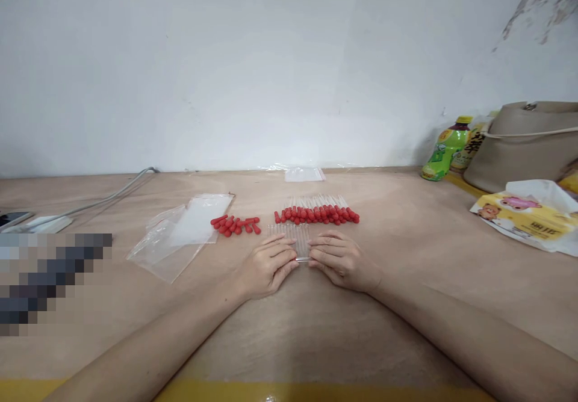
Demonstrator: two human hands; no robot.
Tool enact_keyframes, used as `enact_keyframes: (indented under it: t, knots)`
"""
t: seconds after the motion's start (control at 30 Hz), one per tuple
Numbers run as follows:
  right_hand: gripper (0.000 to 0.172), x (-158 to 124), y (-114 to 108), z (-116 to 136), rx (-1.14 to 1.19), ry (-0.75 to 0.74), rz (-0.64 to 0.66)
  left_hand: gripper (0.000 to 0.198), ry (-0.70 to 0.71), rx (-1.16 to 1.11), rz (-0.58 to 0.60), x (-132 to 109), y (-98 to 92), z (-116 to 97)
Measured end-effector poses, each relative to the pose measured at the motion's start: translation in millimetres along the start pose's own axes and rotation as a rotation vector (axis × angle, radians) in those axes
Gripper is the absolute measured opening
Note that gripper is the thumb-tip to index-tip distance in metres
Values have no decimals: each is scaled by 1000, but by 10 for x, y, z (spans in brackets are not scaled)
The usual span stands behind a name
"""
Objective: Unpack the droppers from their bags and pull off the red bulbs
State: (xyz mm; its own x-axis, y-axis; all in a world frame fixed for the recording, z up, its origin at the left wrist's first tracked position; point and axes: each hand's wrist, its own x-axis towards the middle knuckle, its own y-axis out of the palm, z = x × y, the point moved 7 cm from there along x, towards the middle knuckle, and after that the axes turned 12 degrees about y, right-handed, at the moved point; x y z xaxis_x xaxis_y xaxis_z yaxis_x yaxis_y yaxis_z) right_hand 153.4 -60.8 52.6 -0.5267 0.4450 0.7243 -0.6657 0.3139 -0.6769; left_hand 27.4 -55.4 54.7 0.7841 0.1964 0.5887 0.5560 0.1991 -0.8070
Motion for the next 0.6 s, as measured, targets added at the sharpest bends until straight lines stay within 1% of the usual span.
enact_keyframes:
  t: [0.07, 0.13, 0.2, 0.27, 0.37, 0.47, 0.6]
  knots:
    - [13, -21, -51, -40, 7, -2, -29, 14, -14, 4, -15, -50, -34, 40]
    - [13, -35, -134, -138, 13, 42, -89, 14, -58, 48, -51, -122, -106, 120]
    - [13, -42, -194, -281, -13, 146, -134, 13, -115, 130, -100, -201, -204, 226]
    - [14, -48, -195, -422, -86, 276, -131, 13, -185, 217, -159, -271, -310, 354]
    - [19, -72, -141, -576, -206, 455, -109, 19, -357, 291, -243, -377, -459, 607]
    - [22, -100, -91, -657, -260, 572, -105, 24, -525, 321, -253, -483, -571, 844]
    - [17, -105, -58, -677, -271, 608, -88, 25, -642, 380, -215, -598, -682, 1006]
